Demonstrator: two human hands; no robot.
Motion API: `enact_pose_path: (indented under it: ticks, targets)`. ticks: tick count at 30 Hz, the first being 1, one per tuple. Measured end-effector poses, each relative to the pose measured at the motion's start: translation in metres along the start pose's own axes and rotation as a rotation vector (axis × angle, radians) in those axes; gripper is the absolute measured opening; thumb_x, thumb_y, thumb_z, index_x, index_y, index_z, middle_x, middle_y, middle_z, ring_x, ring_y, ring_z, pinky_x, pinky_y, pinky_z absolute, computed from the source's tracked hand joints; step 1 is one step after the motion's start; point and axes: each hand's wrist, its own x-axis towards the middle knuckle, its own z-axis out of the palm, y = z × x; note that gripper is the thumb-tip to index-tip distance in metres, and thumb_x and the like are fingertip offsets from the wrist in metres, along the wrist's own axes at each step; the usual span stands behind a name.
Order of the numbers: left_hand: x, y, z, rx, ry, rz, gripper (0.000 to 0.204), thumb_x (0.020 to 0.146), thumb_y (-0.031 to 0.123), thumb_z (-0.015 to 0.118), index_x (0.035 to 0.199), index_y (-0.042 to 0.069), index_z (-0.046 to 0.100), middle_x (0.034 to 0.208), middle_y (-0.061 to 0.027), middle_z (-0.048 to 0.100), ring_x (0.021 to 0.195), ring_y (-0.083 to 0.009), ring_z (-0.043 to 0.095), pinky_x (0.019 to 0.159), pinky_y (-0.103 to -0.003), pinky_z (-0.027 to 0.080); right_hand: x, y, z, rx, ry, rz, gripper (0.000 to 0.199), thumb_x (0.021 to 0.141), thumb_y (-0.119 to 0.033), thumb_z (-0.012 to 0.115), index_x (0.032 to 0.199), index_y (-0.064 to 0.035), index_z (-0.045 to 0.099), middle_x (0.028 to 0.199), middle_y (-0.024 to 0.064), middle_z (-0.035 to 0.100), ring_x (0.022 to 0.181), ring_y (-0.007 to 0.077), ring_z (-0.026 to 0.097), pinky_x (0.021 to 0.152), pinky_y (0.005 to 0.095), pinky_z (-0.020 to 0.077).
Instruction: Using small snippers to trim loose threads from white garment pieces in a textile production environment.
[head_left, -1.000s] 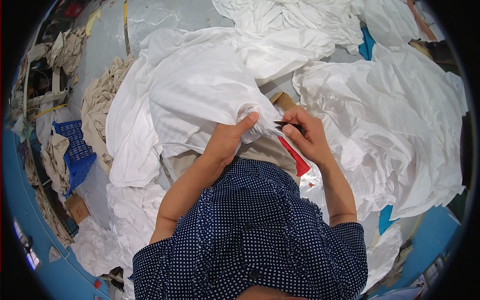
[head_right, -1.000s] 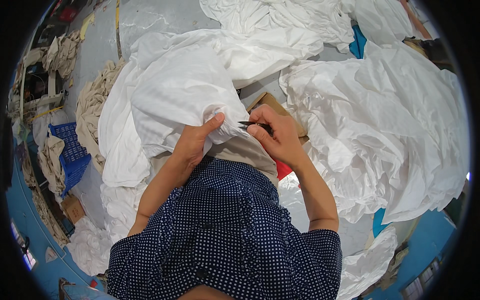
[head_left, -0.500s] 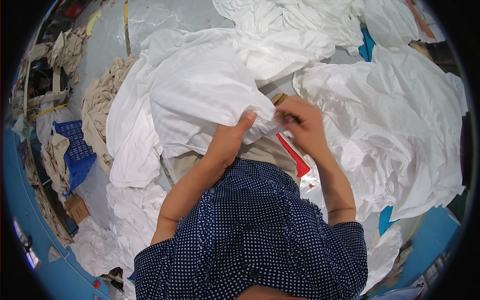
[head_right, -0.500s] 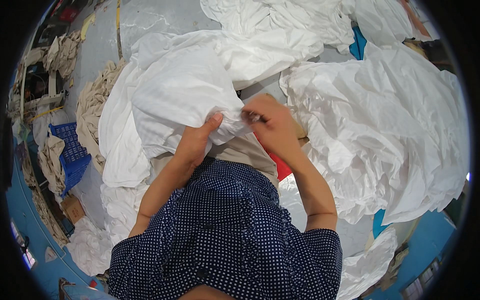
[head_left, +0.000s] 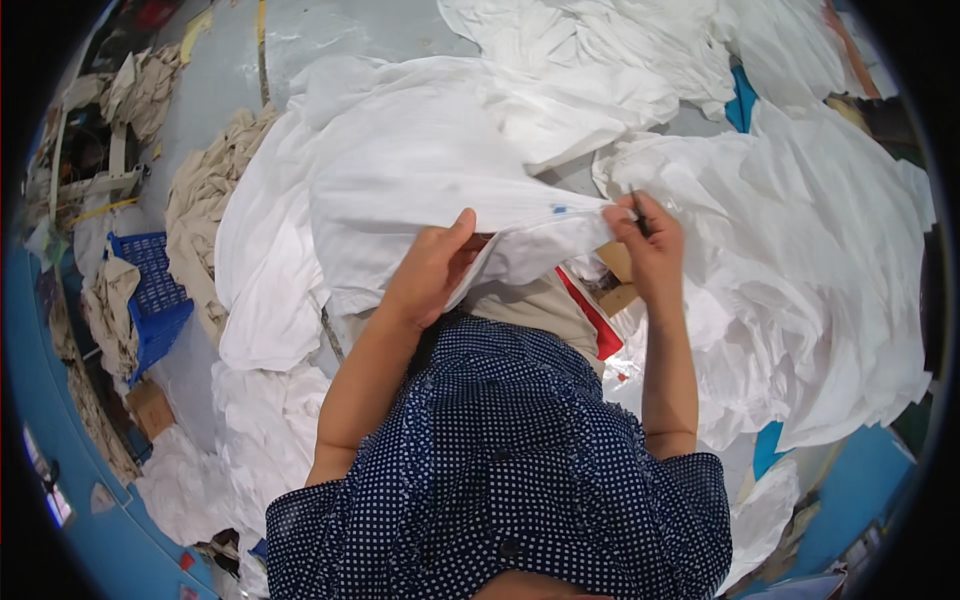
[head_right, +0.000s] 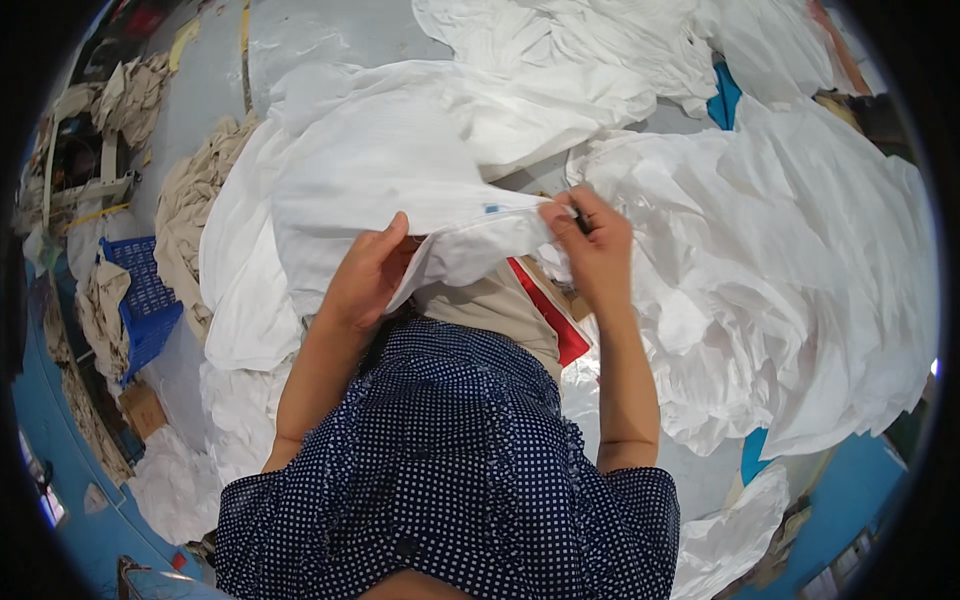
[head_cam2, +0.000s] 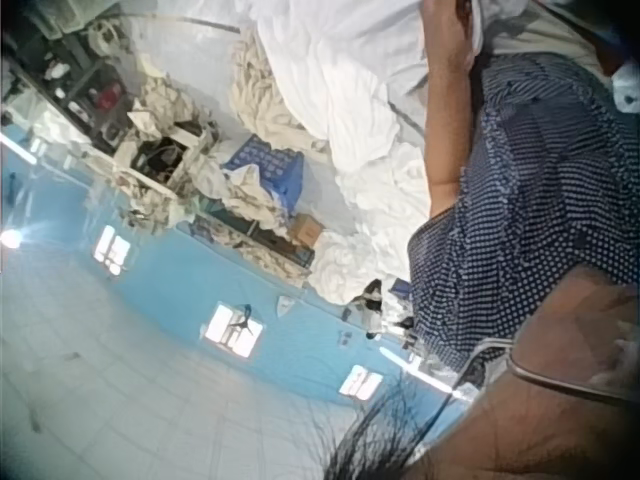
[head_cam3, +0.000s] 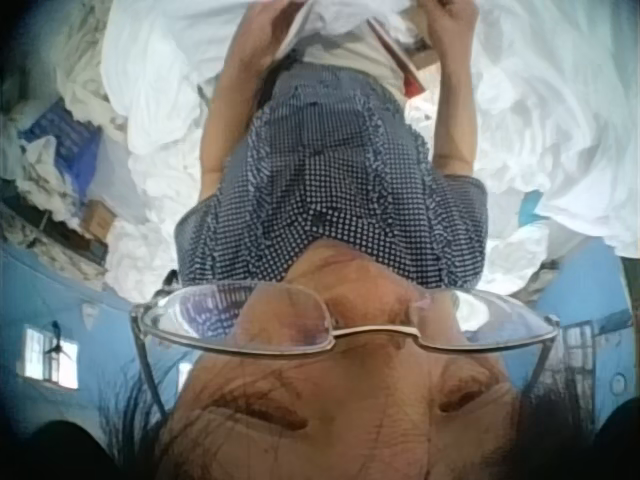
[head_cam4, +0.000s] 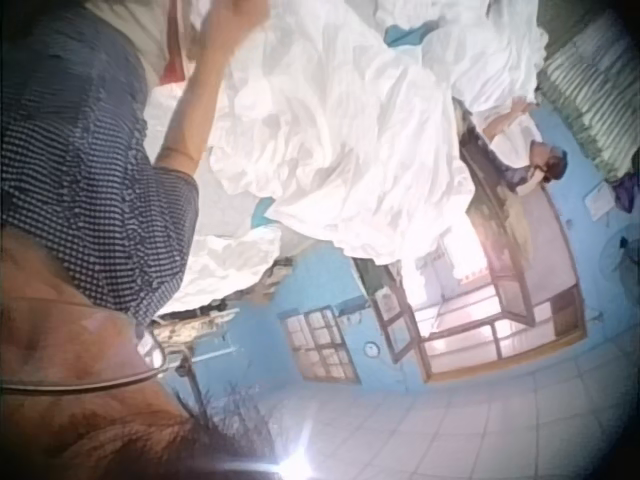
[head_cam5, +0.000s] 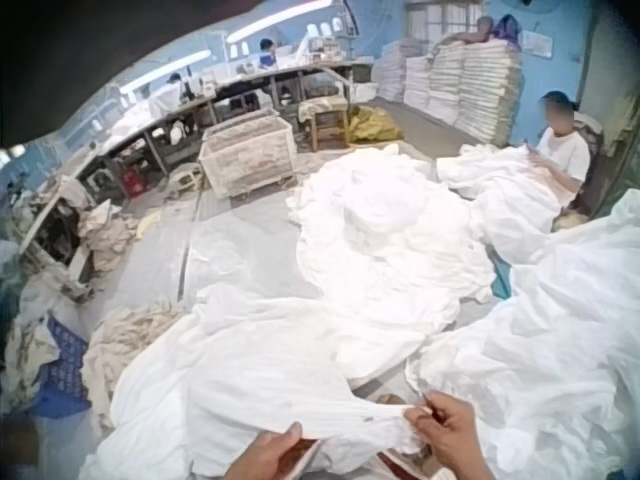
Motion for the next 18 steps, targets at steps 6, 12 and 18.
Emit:
enact_pose_path:
  ticks: [6,12,18]
  targets:
    - [-0.008,0.002,-0.012,0.246,0.035,0.105,0.043,0.103,0.032,0.064,0.112,-0.01,0.068,0.103,-0.0108,0.074,0.087,-0.012,0.068,0.078,-0.024,0.055,0.023,-0.011,0.001,-0.048,-0.1,-0.116,0.015,0.093,-0.012,0.073,0.089,0.0003,0.065,0.071,-0.0035,0.057,0.066,0.0048,0.046,0.06,0.0232,0.0385]
    - [-0.003,-0.002,-0.004,0.179,0.099,0.114,0.032,0.099,0.022,0.068,0.115,-0.007,0.07,0.101,-0.0091,0.074,0.086,-0.012,0.067,0.08,-0.024,0.055,0.008,-0.021,0.04,-0.355,0.131,-0.351,0.014,0.085,-0.008,0.077,0.094,-0.0037,0.068,0.084,0.0055,0.066,0.067,0.0155,0.058,0.062,0.0306,0.0474]
    - [-0.002,-0.006,-0.011,0.188,0.011,0.123,0.023,0.094,0.007,0.069,0.113,-0.006,0.068,0.102,-0.0085,0.072,0.093,-0.0129,0.067,0.085,-0.025,0.054,-0.009,-0.009,0.087,-0.339,-0.175,-0.601,0.013,0.085,-0.002,0.071,0.097,-0.0056,0.066,0.084,0.0032,0.062,0.07,0.0134,0.058,0.059,0.0282,0.0454]
